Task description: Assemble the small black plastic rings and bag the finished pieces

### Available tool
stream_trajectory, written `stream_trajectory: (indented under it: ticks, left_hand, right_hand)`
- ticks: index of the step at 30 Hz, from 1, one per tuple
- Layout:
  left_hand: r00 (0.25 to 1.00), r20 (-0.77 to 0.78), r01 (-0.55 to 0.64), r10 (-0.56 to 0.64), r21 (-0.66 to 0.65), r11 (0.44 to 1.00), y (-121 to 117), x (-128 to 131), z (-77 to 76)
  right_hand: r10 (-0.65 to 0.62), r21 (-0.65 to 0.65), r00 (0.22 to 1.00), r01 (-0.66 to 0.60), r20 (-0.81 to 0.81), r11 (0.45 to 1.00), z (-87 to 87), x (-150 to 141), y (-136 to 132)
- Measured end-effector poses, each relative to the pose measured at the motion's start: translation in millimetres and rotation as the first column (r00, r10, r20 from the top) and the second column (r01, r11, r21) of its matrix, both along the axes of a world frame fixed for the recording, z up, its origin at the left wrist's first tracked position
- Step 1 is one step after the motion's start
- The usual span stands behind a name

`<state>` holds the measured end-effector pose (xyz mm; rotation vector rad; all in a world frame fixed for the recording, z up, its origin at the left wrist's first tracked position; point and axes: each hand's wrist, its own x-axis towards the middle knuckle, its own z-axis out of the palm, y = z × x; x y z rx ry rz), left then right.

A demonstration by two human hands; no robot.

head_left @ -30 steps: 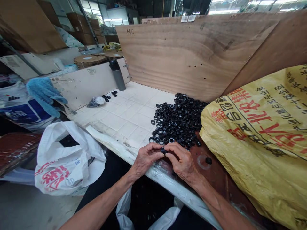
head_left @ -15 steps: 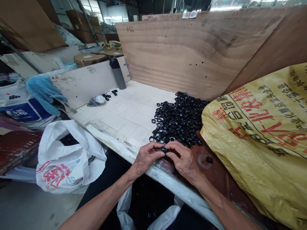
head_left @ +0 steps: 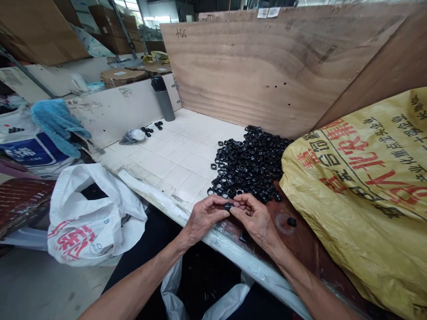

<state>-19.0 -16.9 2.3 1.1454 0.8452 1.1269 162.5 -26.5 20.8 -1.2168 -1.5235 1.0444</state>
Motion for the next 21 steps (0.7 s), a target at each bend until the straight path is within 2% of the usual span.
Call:
stream_trajectory:
  ticks: [2, 6, 8, 12, 16, 19, 21]
  left_hand:
    - [1.000, -0.013, -0.002, 0.002, -0.001, 1.000, 0.3, -0.1, 0.7]
    - [0.999, -0.003, 0.046, -0.047, -0.113, 0.993, 1.9, -1.6, 3.3]
    - [0.998, 0.007, 0.063, -0.062, -0.128, 0.990, 2.3, -2.1, 3.5]
    - [0.999, 0.002, 0.047, -0.047, 0.003, 0.999, 0.6, -1.6, 0.0]
    - [0.995, -0.100, 0.044, -0.028, 0.166, 0.985, -1.3, -1.2, -4.4]
    - [0.987, -0.159, 0.052, -0.019, 0.203, 0.978, -1.6, -1.0, -5.2]
    - [0.990, -0.140, 0.050, -0.025, 0.174, 0.983, -1.7, -0.6, -4.4]
  right_hand:
    - [0.023, -0.022, 1.000, -0.023, 0.020, 1.000, -1.2, 0.5, 0.5]
    - [0.014, 0.232, 0.993, -0.041, 0.117, 0.972, 1.9, 1.0, 1.0]
    - [0.000, 0.282, 0.988, -0.043, 0.152, 0.958, 3.9, 0.6, 0.4]
    - [-0.030, 0.207, 0.974, -0.017, 0.222, 0.978, 5.1, -1.3, -2.2]
    - [-0.017, 0.191, 0.963, -0.037, 0.270, 0.981, 5.0, -3.6, -4.4]
    - [-0.019, 0.188, 0.958, -0.037, 0.287, 0.982, 6.1, -2.9, -5.2]
    - [-0.003, 0.194, 0.952, -0.059, 0.307, 0.979, 7.1, -0.6, -4.9]
